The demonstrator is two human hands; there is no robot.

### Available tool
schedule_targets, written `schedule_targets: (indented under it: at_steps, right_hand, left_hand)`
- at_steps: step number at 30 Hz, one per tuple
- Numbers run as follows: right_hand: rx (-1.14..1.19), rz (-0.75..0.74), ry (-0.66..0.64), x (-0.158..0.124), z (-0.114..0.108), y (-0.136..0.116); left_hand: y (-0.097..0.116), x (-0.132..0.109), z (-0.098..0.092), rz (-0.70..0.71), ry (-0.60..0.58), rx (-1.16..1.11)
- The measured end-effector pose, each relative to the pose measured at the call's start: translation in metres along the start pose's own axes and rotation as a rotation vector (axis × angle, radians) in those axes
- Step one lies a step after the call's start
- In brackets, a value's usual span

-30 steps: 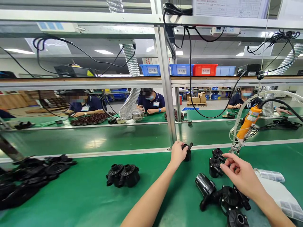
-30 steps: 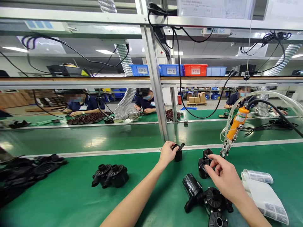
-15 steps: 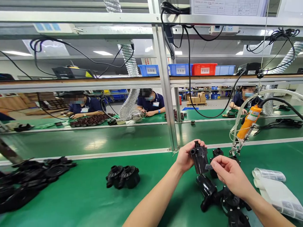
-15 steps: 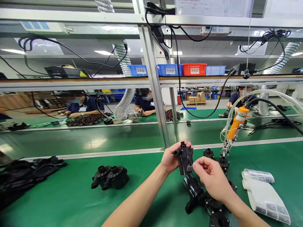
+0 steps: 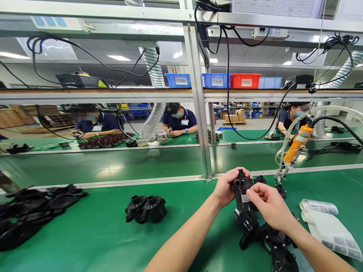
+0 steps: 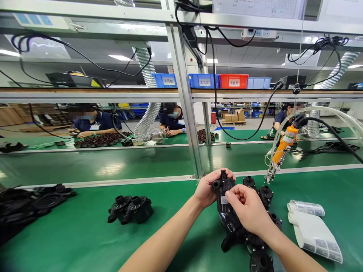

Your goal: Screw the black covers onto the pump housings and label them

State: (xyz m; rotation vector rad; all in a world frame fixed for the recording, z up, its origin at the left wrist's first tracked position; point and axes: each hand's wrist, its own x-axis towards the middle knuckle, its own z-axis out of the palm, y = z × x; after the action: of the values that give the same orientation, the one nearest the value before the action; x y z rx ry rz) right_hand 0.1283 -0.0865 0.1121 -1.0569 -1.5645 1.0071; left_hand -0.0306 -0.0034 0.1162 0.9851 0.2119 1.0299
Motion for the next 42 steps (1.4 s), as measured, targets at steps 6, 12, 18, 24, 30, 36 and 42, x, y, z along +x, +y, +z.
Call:
schedule_targets:
  at_steps: [6,12,18,24,30,36,42]
  right_hand:
    - [-0.035,-0.018,0.035,-0.003,0.002,-0.002]
    - [-0.072,-0.044,0.065,-0.007,0.004,-0.006]
    - [-0.423,-0.304,0.199,-0.017,0.008,-0.002]
    - [-0.404,-0.319,0.342,-0.021,0.000,0.002]
    - [-0.350,-0.153,0.224,-0.015,-0.001,-0.004]
    - [-0.524,-0.067,0.301,-0.023,-0.029,0.008]
    - [-0.353,-0.072,0.502,-0.100,-0.078,0.109]
  left_hand:
    - [0.001,-0.001,0.002,0.003,0.007,-0.008]
    - [0.004,-0.003,0.007,-0.002,0.005,-0.009]
    - [0.006,-0.006,0.013,-0.008,-0.015,-0.019]
    - [0.010,-0.009,0.021,0.000,-0.069,-0.075]
    - [0.008,-0.013,0.031,0.027,-0.124,0.047]
    - [0.005,-0.019,0.015,0.224,-0.044,0.662]
    - [-0.012,-0.025,-0.046,0.177,0.121,1.010]
